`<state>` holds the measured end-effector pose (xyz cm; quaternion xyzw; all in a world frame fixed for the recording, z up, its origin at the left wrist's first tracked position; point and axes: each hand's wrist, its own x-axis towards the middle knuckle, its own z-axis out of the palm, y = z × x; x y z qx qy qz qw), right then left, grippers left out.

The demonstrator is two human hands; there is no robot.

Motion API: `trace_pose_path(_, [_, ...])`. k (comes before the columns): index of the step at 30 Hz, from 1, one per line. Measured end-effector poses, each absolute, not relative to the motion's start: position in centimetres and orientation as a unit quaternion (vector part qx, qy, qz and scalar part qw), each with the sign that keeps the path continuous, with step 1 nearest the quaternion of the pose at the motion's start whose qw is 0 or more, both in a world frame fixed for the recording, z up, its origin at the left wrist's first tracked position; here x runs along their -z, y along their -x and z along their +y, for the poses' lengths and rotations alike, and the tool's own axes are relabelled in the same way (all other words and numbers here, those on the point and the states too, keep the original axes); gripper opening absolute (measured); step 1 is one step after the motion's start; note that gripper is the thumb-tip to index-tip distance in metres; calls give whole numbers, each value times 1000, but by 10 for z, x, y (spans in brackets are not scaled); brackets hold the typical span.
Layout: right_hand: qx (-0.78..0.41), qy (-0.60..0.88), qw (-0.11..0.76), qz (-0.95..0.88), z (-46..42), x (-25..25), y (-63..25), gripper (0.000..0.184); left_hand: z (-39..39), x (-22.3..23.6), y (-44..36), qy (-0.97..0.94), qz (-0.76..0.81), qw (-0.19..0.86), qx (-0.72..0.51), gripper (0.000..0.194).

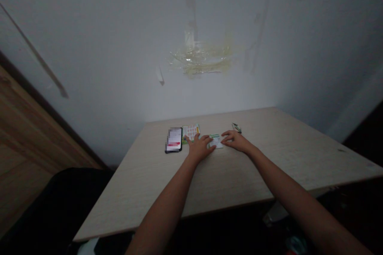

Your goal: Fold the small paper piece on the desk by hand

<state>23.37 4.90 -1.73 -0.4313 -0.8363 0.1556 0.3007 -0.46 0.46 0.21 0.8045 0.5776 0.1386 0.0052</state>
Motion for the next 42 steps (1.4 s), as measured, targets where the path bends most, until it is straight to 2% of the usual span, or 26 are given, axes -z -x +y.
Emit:
trace_pose_path(13, [-110,461,302,-827,59,25,-228,18,5,-3,5,-805,579,10,-127,46])
trace_pose_path(42, [16,579,188,-794,47,2,-201,29,5,-3,4,-805,579,6,-129,47])
